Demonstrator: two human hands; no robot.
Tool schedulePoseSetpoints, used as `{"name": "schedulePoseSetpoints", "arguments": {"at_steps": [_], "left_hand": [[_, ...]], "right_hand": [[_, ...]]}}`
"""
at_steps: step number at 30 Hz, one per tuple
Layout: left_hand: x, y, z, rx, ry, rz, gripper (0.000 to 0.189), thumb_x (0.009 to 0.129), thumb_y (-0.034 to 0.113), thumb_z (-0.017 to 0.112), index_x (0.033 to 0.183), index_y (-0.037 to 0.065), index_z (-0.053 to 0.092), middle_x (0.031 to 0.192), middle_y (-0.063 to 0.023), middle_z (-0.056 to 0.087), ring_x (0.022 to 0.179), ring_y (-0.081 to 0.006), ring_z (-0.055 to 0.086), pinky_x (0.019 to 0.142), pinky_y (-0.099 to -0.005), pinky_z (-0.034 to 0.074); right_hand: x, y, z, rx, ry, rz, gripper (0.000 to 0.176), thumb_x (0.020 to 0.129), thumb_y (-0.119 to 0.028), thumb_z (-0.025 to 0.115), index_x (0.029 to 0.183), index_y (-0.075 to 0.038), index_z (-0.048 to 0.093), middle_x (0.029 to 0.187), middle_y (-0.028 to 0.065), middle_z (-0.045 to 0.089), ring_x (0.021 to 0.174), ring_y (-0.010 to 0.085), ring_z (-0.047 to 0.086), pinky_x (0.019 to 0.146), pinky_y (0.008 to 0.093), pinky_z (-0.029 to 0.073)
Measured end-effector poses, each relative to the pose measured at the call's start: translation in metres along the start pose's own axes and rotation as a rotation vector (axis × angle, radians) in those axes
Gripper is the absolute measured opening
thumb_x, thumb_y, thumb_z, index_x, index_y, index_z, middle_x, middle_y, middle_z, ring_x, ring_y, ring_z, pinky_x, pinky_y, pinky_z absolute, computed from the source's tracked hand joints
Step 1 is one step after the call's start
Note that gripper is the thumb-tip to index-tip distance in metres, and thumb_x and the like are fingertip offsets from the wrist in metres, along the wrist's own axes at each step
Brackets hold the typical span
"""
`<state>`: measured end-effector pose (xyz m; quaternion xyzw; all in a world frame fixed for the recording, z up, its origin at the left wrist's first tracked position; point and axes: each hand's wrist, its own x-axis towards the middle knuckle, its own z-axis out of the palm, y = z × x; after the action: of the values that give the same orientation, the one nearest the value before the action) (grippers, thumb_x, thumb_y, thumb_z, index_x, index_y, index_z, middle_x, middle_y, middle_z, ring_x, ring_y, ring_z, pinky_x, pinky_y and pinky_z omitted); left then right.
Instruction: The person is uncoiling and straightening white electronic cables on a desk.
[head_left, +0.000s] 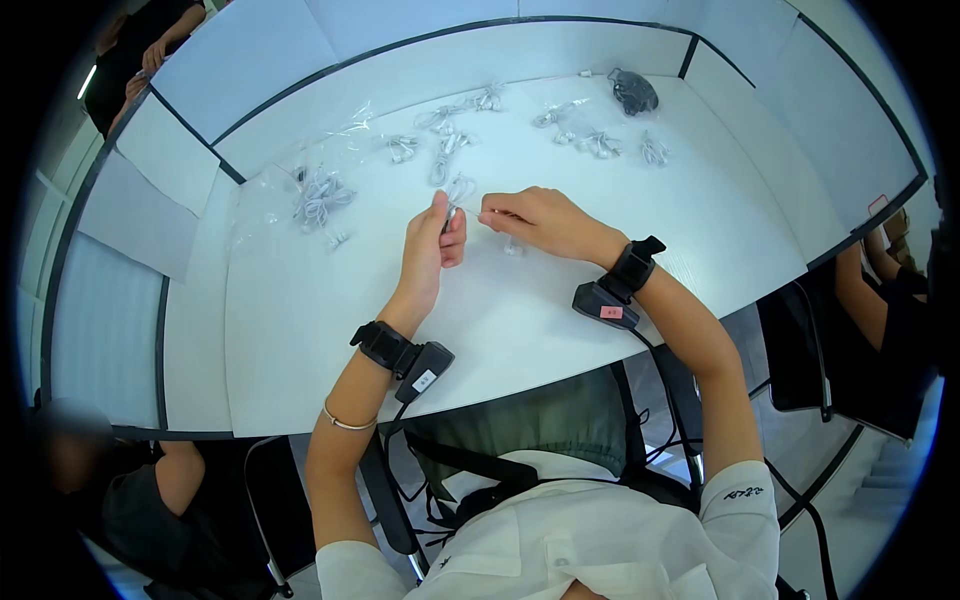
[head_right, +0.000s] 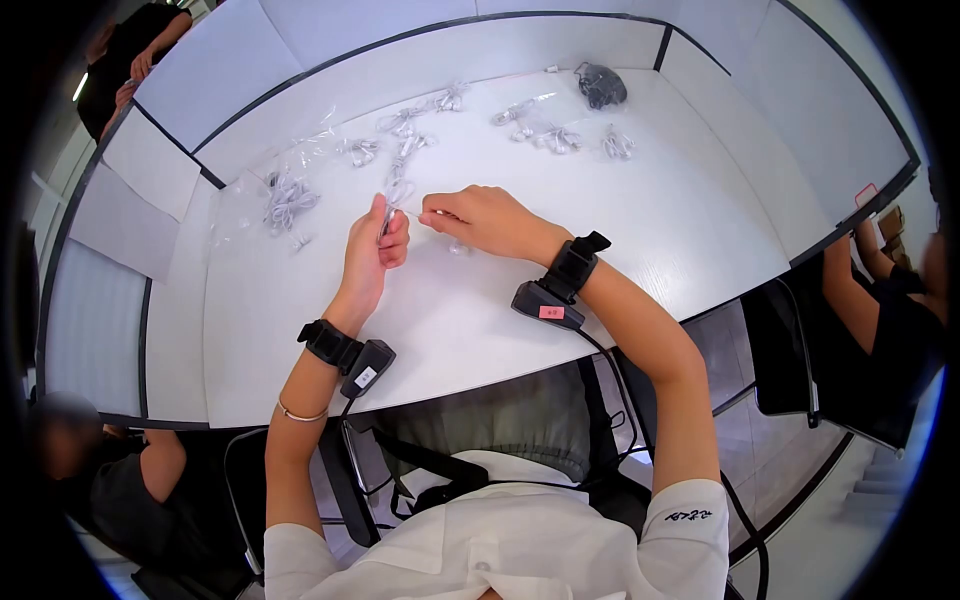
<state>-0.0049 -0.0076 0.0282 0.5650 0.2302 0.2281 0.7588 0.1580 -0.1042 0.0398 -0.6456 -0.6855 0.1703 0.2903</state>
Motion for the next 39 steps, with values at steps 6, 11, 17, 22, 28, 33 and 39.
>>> {"name": "schedulePoseSetpoints", "arguments": {"at_steps": [6, 11, 17, 22, 28, 33, 39], "left_hand": [[0.002, 0.002, -0.006, 0.002, 0.126, 0.114, 0.040, 0.096, 0.039, 0.038, 0.067, 0.012, 0.036, 0.057, 0.0068, 0.026, 0.046, -0.0036, 0.020, 0.043, -0.0206, 0.016], [0.009, 0.002, -0.022, 0.042, 0.349, 0.228, 0.037, 0.095, 0.036, 0.041, 0.068, 0.010, 0.040, 0.056, 0.0056, 0.029, 0.044, -0.0035, 0.020, 0.041, -0.0207, 0.016], [0.013, 0.004, -0.028, 0.045, 0.464, 0.239, 0.035, 0.094, 0.034, 0.040, 0.070, 0.009, 0.043, 0.056, 0.0055, 0.029, 0.045, -0.0038, 0.020, 0.042, -0.0212, 0.016], [0.012, 0.002, -0.025, 0.063, 0.373, 0.239, 0.035, 0.095, 0.033, 0.039, 0.070, 0.008, 0.044, 0.056, 0.0060, 0.029, 0.046, -0.0035, 0.020, 0.042, -0.0215, 0.016], [0.010, 0.002, -0.023, 0.061, 0.349, 0.240, 0.035, 0.095, 0.032, 0.039, 0.070, 0.008, 0.044, 0.056, 0.0060, 0.029, 0.046, -0.0032, 0.020, 0.042, -0.0213, 0.015], [0.012, -0.002, -0.026, 0.027, 0.336, 0.244, 0.034, 0.095, 0.031, 0.039, 0.071, 0.008, 0.045, 0.055, 0.0062, 0.029, 0.045, -0.0027, 0.020, 0.042, -0.0209, 0.015], [0.011, -0.002, -0.028, 0.004, 0.332, 0.242, 0.033, 0.095, 0.031, 0.038, 0.072, 0.008, 0.045, 0.055, 0.0063, 0.030, 0.045, -0.0026, 0.020, 0.041, -0.0208, 0.016]], "right_hand": [[0.002, 0.012, 0.002, -0.045, 0.179, -0.200, 0.022, 0.089, -0.022, 0.053, 0.103, -0.007, 0.058, 0.095, 0.0088, 0.059, 0.090, 0.0244, 0.053, 0.080, 0.0339, 0.042], [0.006, 0.024, 0.001, 0.007, 0.526, -0.089, 0.028, 0.088, -0.020, 0.053, 0.113, -0.008, 0.055, 0.112, 0.0082, 0.055, 0.109, 0.0255, 0.046, 0.097, 0.0350, 0.033], [0.005, 0.052, 0.008, -0.051, 0.236, -0.083, 0.024, 0.082, -0.019, 0.058, 0.104, -0.009, 0.061, 0.110, 0.0068, 0.056, 0.107, 0.0249, 0.046, 0.096, 0.0356, 0.034], [0.004, 0.046, 0.015, -0.082, 0.201, -0.121, 0.020, 0.076, -0.020, 0.064, 0.092, -0.009, 0.063, 0.104, 0.0054, 0.059, 0.105, 0.0240, 0.048, 0.093, 0.0355, 0.036], [0.010, 0.047, 0.005, 0.532, 0.153, 0.187, 0.017, 0.086, -0.024, 0.057, 0.085, -0.007, 0.057, 0.088, 0.0012, 0.063, 0.085, 0.0123, 0.057, 0.085, 0.0262, 0.039], [0.009, 0.050, -0.004, 0.842, 0.370, 0.149, 0.017, 0.088, -0.024, 0.052, 0.084, -0.007, 0.056, 0.089, 0.0054, 0.064, 0.087, 0.0124, 0.058, 0.084, 0.0253, 0.039], [0.006, 0.067, -0.019, 0.861, 0.569, 0.219, 0.024, 0.088, -0.026, 0.051, 0.076, -0.006, 0.054, 0.075, 0.0073, 0.062, 0.067, 0.0119, 0.057, 0.069, 0.0274, 0.044]]}}
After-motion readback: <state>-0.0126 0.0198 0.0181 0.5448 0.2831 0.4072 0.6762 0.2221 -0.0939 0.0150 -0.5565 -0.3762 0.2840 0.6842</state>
